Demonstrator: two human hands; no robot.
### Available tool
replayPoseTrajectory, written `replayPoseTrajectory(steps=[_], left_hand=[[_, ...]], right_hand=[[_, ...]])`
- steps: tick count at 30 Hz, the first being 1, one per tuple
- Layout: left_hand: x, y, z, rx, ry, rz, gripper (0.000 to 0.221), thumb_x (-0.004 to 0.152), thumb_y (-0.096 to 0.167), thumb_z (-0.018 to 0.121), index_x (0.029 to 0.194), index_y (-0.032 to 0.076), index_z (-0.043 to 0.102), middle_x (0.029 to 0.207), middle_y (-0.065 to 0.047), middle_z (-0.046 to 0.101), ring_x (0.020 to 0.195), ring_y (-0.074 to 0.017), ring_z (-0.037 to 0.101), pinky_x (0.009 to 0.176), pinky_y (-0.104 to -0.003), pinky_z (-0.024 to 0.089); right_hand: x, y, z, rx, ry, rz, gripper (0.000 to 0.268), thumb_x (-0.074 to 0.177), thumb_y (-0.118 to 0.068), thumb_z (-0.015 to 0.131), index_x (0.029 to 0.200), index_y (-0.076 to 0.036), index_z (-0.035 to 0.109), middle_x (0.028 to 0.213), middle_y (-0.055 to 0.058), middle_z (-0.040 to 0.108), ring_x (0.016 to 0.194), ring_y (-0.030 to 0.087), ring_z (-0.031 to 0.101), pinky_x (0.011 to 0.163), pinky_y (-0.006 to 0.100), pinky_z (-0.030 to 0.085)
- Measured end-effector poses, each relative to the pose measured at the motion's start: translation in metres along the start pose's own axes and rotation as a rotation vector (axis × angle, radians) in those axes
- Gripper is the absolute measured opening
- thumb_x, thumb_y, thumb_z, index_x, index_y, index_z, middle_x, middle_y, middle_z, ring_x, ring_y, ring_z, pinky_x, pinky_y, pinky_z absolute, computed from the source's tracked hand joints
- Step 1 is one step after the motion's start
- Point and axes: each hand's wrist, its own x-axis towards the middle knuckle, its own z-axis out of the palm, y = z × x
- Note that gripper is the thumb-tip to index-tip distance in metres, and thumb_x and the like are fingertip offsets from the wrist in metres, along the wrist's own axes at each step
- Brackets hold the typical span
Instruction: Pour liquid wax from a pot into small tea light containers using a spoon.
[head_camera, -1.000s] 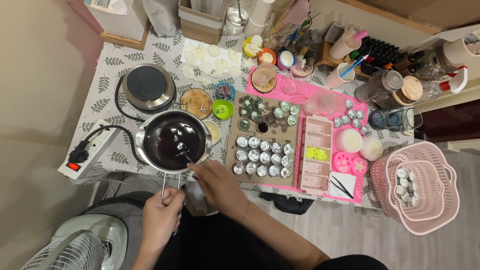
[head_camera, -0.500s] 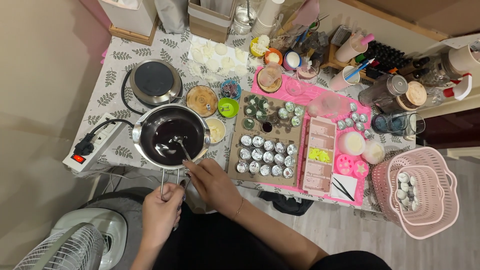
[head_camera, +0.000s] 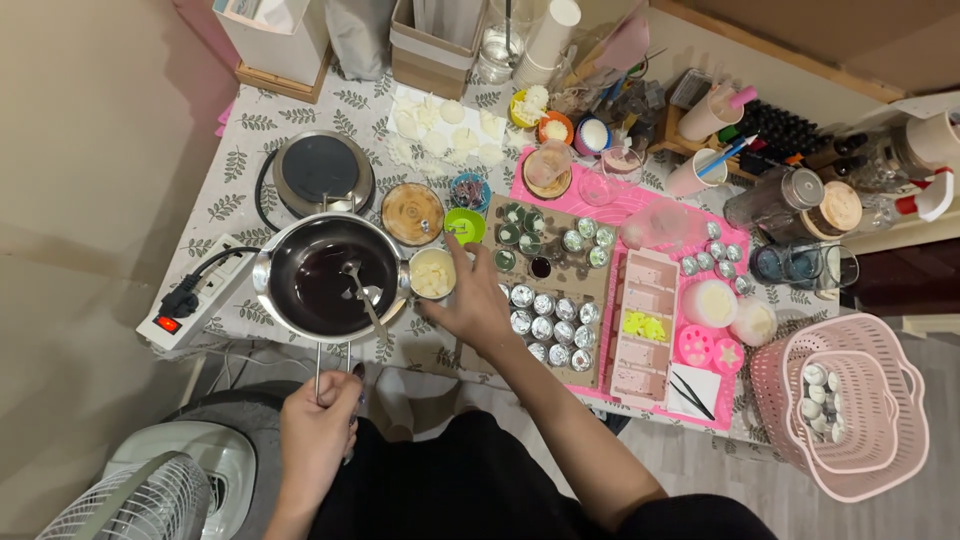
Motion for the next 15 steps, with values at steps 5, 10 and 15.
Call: replayPoseTrajectory(steps=[5,10,15], left_hand=[[0.004,0.001,-0.001,-0.012,0.024,-0.026,0.015,0.092,0.01,0.066,0.086,-0.002,0.07,0.052,0.0,0.05,0.039,-0.007,0.04,0.037,-0.027,0.029],[0.009,0.001,0.0,0.011,0.039,-0.057,0.016,0.092,0.011,0.066,0.087,-0.003,0.071,0.052,-0.001,0.051,0.039,-0.0084,0.04,0.038,-0.027,0.029],[0.022,-0.01,0.002,0.007,0.036,-0.071,0.013,0.092,0.01,0.067,0.09,-0.003,0.069,0.057,0.0,0.049,0.041,-0.0079,0.042,0.038,-0.027,0.029]], right_hand=[[0.014,0.01,0.022,0.02,-0.227,0.107,0.093,0.07,-0.039,0.078,0.151,-0.016,0.04,0.137,0.02,0.049,0.118,0.041,0.058,0.093,0.049,0.051],[0.024,0.008,0.0,0.096,-0.263,0.124,0.088,0.066,-0.037,0.078,0.143,-0.012,0.045,0.132,0.018,0.052,0.116,0.04,0.06,0.096,0.048,0.05],[0.034,0.065,-0.057,0.218,0.18,0.072,0.077,0.068,-0.025,0.084,0.136,-0.006,0.054,0.123,0.018,0.059,0.115,0.034,0.063,0.1,0.042,0.052]])
